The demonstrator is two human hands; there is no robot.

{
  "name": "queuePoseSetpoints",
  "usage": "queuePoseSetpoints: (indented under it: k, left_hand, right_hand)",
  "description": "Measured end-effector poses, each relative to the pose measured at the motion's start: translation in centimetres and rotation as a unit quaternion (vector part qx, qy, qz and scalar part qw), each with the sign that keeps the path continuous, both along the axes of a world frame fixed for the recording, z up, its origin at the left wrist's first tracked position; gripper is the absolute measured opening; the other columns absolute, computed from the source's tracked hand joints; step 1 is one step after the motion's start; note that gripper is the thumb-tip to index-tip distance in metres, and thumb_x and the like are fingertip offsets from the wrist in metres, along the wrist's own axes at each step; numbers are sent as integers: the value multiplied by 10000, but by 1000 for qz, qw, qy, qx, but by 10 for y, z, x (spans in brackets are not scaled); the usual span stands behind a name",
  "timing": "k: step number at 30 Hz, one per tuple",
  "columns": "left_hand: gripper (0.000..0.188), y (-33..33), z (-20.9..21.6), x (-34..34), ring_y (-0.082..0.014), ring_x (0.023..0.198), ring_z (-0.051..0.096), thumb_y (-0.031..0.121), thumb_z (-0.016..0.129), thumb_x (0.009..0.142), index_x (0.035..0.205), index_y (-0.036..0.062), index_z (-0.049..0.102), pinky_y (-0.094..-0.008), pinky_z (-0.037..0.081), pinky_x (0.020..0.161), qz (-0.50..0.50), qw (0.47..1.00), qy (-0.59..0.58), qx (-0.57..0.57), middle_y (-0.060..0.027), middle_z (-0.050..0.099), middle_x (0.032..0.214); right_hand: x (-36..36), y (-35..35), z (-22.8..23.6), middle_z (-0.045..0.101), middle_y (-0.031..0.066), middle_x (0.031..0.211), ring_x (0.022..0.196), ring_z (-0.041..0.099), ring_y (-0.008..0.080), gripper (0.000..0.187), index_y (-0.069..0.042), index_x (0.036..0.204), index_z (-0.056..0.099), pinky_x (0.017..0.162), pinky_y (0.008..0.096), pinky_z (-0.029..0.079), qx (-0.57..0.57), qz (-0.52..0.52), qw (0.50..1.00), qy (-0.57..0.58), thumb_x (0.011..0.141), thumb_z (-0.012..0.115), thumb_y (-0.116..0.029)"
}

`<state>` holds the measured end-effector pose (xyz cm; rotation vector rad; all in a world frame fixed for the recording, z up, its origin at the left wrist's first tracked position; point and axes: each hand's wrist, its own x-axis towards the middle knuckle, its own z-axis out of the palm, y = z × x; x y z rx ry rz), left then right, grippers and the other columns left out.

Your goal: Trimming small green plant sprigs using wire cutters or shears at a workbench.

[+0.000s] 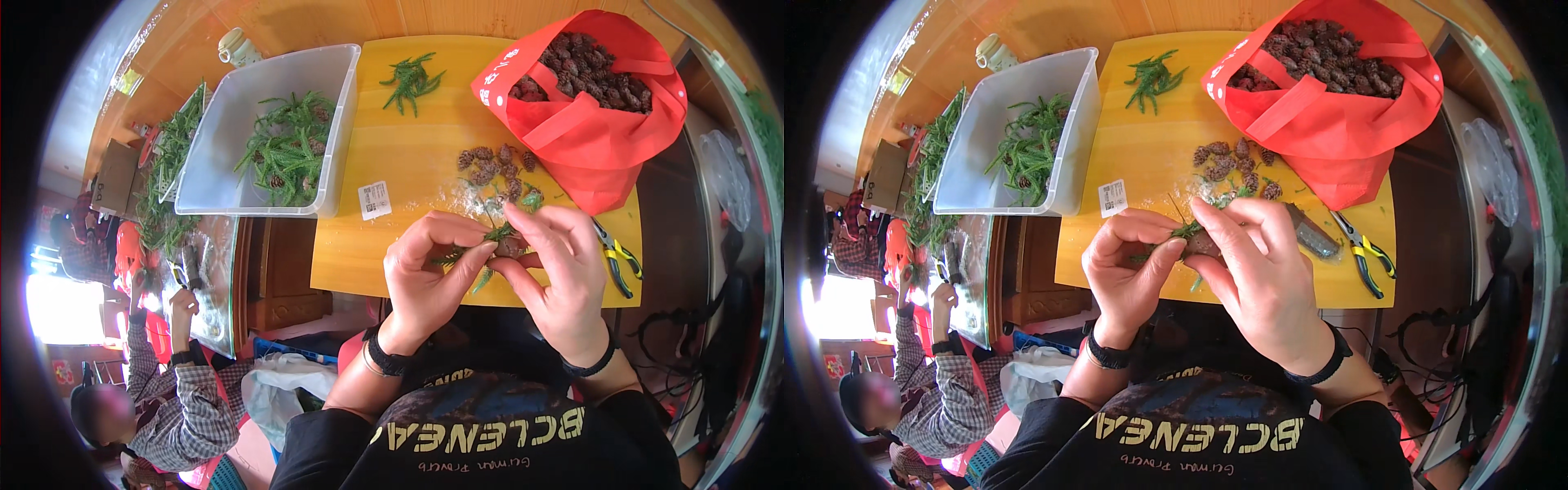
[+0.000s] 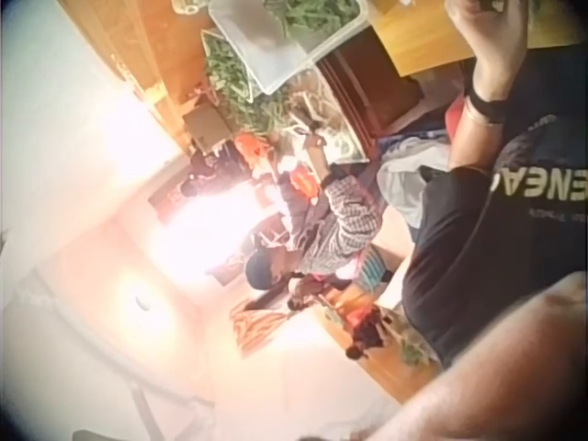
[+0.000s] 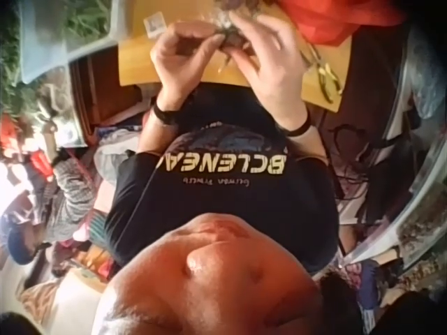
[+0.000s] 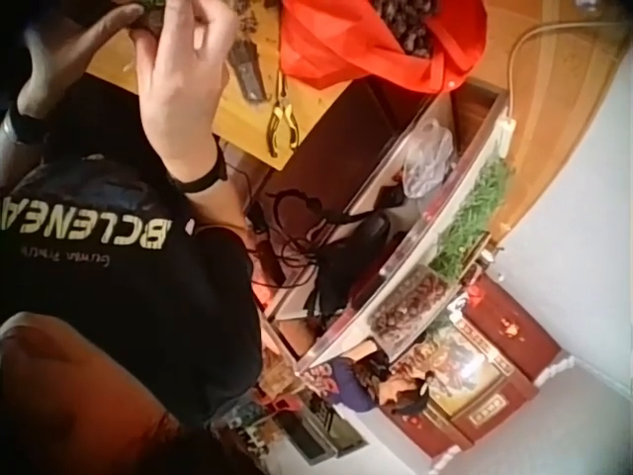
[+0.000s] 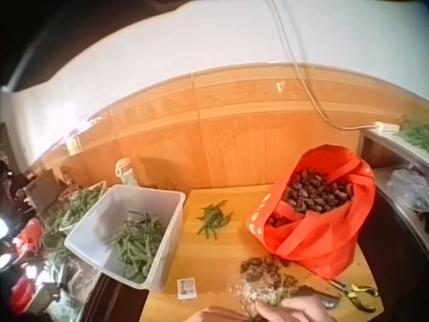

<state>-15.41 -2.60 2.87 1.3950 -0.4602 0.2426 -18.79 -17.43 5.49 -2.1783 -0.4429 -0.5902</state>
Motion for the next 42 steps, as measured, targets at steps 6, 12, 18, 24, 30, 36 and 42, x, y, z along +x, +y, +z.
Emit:
queuePoseSetpoints:
  k: [6,12,18,24,30,36,42]
  left_hand:
    - [135,5,7,-1,-110,794,592,-76,666,752,854,-24,595,-222,484,705,-24,998,57,19,-64,617,848]
    - [165,13,9,2,-116,763,587,-58,682,731,881,-13,630,-216,465,658,7,992,-55,115,-66,615,822]
    - [184,12,7,1,-141,784,595,-57,690,723,888,-5,626,-227,473,677,-14,998,-15,66,-84,610,898]
    - [276,14,3,1,-157,911,613,-54,712,718,955,0,581,-255,499,752,-82,995,-22,48,-114,625,1018]
    - [267,13,5,-2,-167,925,622,-72,694,728,954,0,572,-257,507,762,-91,993,-37,67,-132,634,1034]
    - [271,9,-2,-5,-190,934,620,-100,681,725,947,-14,552,-286,517,787,-40,995,-70,59,-158,621,1033]
    - [295,6,-5,-7,-209,921,601,-126,643,739,964,-6,497,-291,517,770,3,989,-126,73,-163,574,1030]
  right_hand:
    - [0,3,8,452,150,1213,925,610,217,513,0,1126,548,700,270,574,12,6,999,33,655,652,176]
    - [2,9,9,553,122,1047,839,615,235,428,-3,1052,559,640,275,554,28,14,999,3,660,705,87]
    - [5,9,11,558,120,1037,818,616,221,419,-2,1042,566,639,274,551,25,18,999,11,657,701,94]
    - [4,4,13,565,118,1038,833,620,217,425,0,1036,574,647,275,553,21,30,999,18,644,685,121]
    - [2,3,16,561,110,1058,862,621,214,443,-1,1045,581,663,273,571,32,36,998,30,635,684,129]
    - [0,3,22,521,124,1133,911,608,190,464,16,1088,570,694,265,573,52,74,994,63,654,660,152]
    - [-1,2,22,507,123,1148,943,598,205,528,-13,1158,549,750,276,577,64,98,989,87,664,689,111]
